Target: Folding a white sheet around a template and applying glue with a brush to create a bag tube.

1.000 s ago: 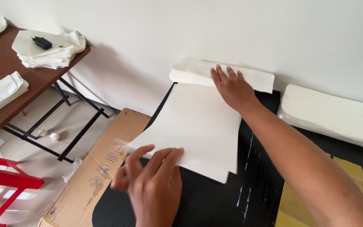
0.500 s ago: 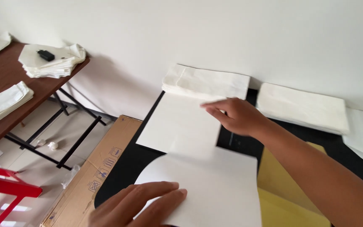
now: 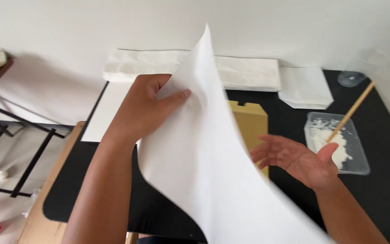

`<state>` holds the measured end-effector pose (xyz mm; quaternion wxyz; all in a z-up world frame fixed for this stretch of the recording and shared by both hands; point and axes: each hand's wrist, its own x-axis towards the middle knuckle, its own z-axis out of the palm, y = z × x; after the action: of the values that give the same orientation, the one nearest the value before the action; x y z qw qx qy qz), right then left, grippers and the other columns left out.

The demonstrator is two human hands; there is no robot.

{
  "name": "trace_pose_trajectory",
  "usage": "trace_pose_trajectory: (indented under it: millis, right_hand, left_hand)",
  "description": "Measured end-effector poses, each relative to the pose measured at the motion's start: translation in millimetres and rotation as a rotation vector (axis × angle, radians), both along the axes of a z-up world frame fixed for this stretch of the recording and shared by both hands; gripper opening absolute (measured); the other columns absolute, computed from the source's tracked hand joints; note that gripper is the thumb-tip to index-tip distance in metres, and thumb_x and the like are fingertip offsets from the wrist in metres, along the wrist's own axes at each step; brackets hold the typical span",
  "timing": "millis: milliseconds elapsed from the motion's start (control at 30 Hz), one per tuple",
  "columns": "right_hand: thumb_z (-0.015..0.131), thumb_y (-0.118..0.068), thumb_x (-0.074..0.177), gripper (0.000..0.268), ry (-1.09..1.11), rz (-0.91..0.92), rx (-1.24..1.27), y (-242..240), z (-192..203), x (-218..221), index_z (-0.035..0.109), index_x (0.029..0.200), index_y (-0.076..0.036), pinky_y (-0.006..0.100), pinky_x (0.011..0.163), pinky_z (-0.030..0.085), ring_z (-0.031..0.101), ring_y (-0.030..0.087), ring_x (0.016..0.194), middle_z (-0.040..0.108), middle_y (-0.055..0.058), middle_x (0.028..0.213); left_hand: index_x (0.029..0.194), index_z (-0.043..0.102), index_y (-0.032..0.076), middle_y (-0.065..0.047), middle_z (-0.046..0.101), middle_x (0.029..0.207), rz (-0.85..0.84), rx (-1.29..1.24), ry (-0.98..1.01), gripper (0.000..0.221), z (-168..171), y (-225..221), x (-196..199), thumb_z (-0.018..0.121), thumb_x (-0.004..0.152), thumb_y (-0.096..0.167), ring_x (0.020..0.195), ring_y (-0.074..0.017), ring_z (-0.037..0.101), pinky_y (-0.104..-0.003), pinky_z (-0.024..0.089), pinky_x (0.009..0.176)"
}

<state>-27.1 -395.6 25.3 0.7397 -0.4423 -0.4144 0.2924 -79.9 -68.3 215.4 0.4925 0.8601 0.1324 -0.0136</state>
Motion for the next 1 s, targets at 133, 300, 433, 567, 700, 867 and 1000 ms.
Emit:
trace_pose_trajectory:
  millis: [133, 300, 433, 567, 700, 867, 1000]
  right_hand:
    - [0.050, -0.075, 0.092, 0.104, 0.299, -0.072, 0.307, -3.5, 14.9, -5.5, 0.038, 0.155, 0.007, 0.056, 0.099, 0.052, 0.063, 0.040, 0.123, 0.060, 0.028, 0.139]
    - [0.041, -0.088, 0.077, 0.117, 0.182, -0.336, 0.063, -24.3, 16.6, 12.7, 0.032, 0.162, -0.008, 0.055, 0.098, 0.053, 0.057, 0.040, 0.129, 0.051, 0.027, 0.148]
    - [0.044, -0.092, 0.073, 0.121, 0.179, -0.474, -0.126, -11.8, -1.3, 14.1, 0.022, 0.165, -0.018, 0.047, 0.093, 0.056, 0.061, 0.028, 0.122, 0.048, 0.009, 0.150]
    - [0.078, -0.036, 0.075, 0.118, 0.188, -0.831, -0.596, 4.4, -3.2, 13.0, 0.004, 0.166, -0.019, 0.062, 0.110, 0.043, 0.046, 0.051, 0.140, 0.027, 0.026, 0.156]
    - [0.087, -0.027, 0.074, 0.125, 0.003, -1.022, -0.870, 15.7, 4.7, 10.6, 0.003, 0.165, -0.008, 0.056, 0.107, 0.049, 0.052, 0.050, 0.133, 0.032, 0.031, 0.148]
    - [0.081, -0.011, 0.078, 0.118, 0.096, -1.067, -0.895, 19.1, -5.7, 15.8, 0.003, 0.167, -0.011, 0.052, 0.098, 0.054, 0.063, 0.043, 0.117, 0.043, 0.029, 0.137]
    - [0.074, 0.011, 0.077, 0.120, 0.229, -1.103, -0.644, 18.5, -13.3, 14.7, -0.001, 0.167, -0.015, 0.042, 0.083, 0.056, 0.067, 0.037, 0.094, 0.048, 0.025, 0.116]
  left_hand:
    - [0.074, 0.060, 0.015, 0.004, 0.061, 0.078, -0.035, -0.033, -0.014, 0.017, -54.5, -7.7, 39.7, 0.059, 0.087, 0.026, 0.074, -0.0111, 0.059, -0.028, 0.043, 0.069]
    - [0.068, 0.048, 0.014, 0.002, 0.036, 0.060, 0.053, 0.378, -0.004, 0.023, -108.7, -6.7, 75.6, 0.057, 0.086, 0.026, 0.062, -0.0180, 0.030, -0.034, 0.031, 0.056]
    - [0.069, 0.026, 0.014, 0.001, 0.026, 0.059, 0.095, 0.563, -0.072, 0.034, -145.3, -9.0, 96.9, 0.053, 0.087, 0.020, 0.059, -0.0195, 0.025, -0.038, 0.025, 0.052]
    - [0.134, 0.066, -0.004, -0.026, 0.070, 0.125, 0.147, 0.421, -0.113, 0.045, -140.5, -23.6, 89.6, 0.063, 0.094, 0.016, 0.114, -0.0423, 0.069, -0.051, 0.059, 0.090]
    - [0.127, 0.071, 0.001, -0.021, 0.076, 0.104, 0.213, 0.117, -0.096, 0.040, -162.7, -1.0, 92.1, 0.065, 0.096, 0.026, 0.093, -0.0345, 0.075, -0.050, 0.063, 0.074]
    - [0.121, 0.072, 0.001, -0.017, 0.074, 0.088, 0.310, -0.232, -0.144, 0.034, -189.1, 29.1, 94.4, 0.065, 0.098, 0.025, 0.070, -0.0265, 0.071, -0.040, 0.063, 0.059]
    - [0.122, 0.070, 0.000, -0.017, 0.075, 0.089, 0.331, -0.422, -0.227, 0.035, -176.2, 25.4, 88.1, 0.066, 0.100, 0.027, 0.070, -0.0254, 0.073, -0.039, 0.064, 0.060]
